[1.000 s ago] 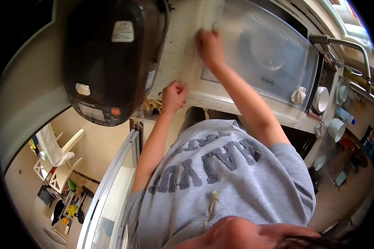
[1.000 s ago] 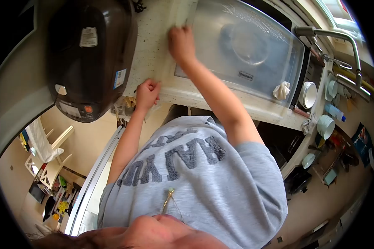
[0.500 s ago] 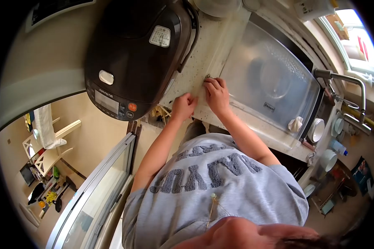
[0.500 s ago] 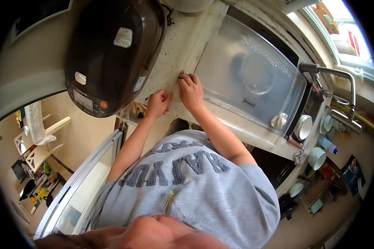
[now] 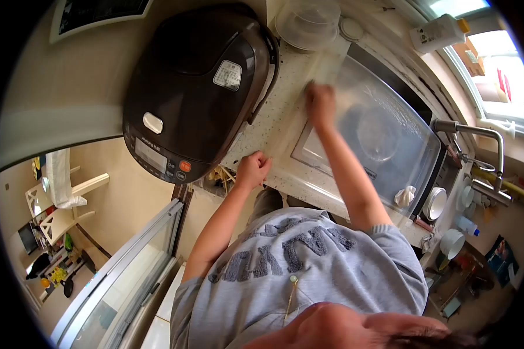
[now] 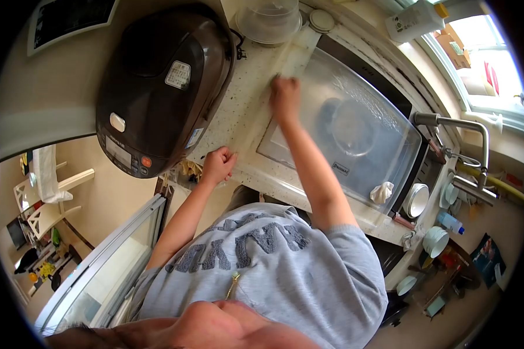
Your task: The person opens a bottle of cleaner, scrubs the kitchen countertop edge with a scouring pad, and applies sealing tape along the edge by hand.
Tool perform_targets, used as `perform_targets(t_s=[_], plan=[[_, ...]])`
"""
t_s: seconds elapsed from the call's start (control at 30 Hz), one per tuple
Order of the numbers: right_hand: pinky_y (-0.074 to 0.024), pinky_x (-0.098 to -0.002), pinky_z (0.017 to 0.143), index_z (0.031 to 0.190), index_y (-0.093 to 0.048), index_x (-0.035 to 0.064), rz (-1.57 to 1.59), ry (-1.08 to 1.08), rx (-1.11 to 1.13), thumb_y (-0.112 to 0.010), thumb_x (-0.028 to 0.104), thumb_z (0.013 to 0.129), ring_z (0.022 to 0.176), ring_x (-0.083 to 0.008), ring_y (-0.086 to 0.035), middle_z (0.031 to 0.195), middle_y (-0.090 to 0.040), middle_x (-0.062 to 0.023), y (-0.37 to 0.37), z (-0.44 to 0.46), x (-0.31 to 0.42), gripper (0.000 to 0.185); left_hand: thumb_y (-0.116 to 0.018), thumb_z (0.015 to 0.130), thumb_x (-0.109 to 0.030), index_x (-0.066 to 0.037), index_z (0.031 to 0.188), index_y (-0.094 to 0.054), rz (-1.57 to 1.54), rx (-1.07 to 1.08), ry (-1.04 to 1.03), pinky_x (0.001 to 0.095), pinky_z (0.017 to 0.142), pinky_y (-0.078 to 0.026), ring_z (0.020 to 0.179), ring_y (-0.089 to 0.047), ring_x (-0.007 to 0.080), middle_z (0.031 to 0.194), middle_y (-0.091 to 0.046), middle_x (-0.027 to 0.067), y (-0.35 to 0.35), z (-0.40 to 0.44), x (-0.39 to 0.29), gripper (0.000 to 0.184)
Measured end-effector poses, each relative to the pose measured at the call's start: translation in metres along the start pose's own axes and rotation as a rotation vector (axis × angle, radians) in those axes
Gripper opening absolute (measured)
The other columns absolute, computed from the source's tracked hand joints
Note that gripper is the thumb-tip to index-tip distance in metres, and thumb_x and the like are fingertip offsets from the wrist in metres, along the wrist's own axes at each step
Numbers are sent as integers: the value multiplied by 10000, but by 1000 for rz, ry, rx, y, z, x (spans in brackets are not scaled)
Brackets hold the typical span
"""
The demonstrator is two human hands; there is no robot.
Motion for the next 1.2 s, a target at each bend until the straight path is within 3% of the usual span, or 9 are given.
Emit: perform_targets(t_s=[0.1, 0.33, 0.37, 0.43, 0.57, 0.8, 0.87, 1.03, 1.2], plan=[[-423, -426, 770, 730, -557, 40, -91, -117, -104, -546, -10, 707, 837, -346, -504, 754, -565, -140, 2, 12, 10, 56, -594, 842, -202, -33, 629, -469, -12, -13, -7, 269, 335, -388, 364, -520, 116, 472, -544, 56, 0, -4, 0, 299], [-417, -393, 840, 842, -624, 45, 133, 262, 146, -565, 8, 724, 846, -327, -536, 870, -613, -105, 6, -77, 42, 137, -602, 828, -231, -27, 650, -493, 49, -5, -21, 302, 388, -418, 374, -547, 151, 484, -563, 74, 0, 1, 5, 291], [-410, -398, 866, 864, -625, 45, 72, 23, 192, -560, 4, 727, 904, -325, -530, 908, -623, -108, 12, -50, 32, 157, -602, 828, -231, -27, 650, -493, 48, -9, -11, 302, 388, -418, 374, -547, 151, 484, -563, 74, 1, 3, 5, 291], [-395, -411, 886, 866, -619, 37, 55, -26, -40, -556, 10, 731, 934, -320, -514, 937, -610, -127, 18, -31, 42, 151, -601, 836, -238, -24, 668, -507, 33, -27, -44, 303, 385, -417, 374, -548, 156, 480, -561, 76, 0, 0, 4, 287], [-401, -393, 888, 912, -612, 23, 86, 227, 222, -591, 64, 735, 1007, -297, -494, 1026, -585, -112, 10, -115, 84, 182, -571, 865, -237, -19, 678, -511, 0, 10, -9, 292, 380, -416, 371, -544, 152, 476, -557, 74, 1, 0, 1, 294], [-429, -373, 863, 963, -608, 40, 243, -7, 411, -679, 71, 683, 995, -308, -499, 1065, -575, -98, 36, -99, 84, 290, -496, 914, -253, 0, 727, -522, -101, 128, 5, 294, 396, -432, 408, -546, 181, 496, -558, 98, 6, 0, -1, 315], [-425, -382, 878, 1001, -596, 33, 202, -41, 341, -692, 74, 667, 1005, -316, -496, 1098, -556, -100, 30, -101, 84, 350, -521, 880, -281, -2, 744, -536, 619, -86, -261, 357, 496, -474, 531, -589, 288, 591, -595, 128, 11, 6, -19, 310], [-427, -371, 880, 1000, -602, 25, 201, 6, 369, -666, 57, 670, 1017, -314, -490, 1096, -554, -102, 32, -99, 83, 337, -603, 798, -286, -47, 765, -567, 641, -486, -445, 403, 609, -478, 696, -603, 325, 737, -610, 113, -8, 47, -72, 244], [-425, -361, 867, 970, -599, -7, 160, 11, 360, -606, 16, 678, 998, -306, -475, 1047, -550, -99, 22, -108, 92, 294, -685, 720, -280, -39, 769, -574, 630, -126, -250, 401, 640, -482, 725, -607, 313, 736, -621, 128, -18, 104, -78, 271]])
Point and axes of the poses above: each hand's wrist, its own z-axis towards the middle knuckle, its own y-axis out of the back of the hand, x = y × z, the point moved 3 cm from there along z, towards the middle knuckle
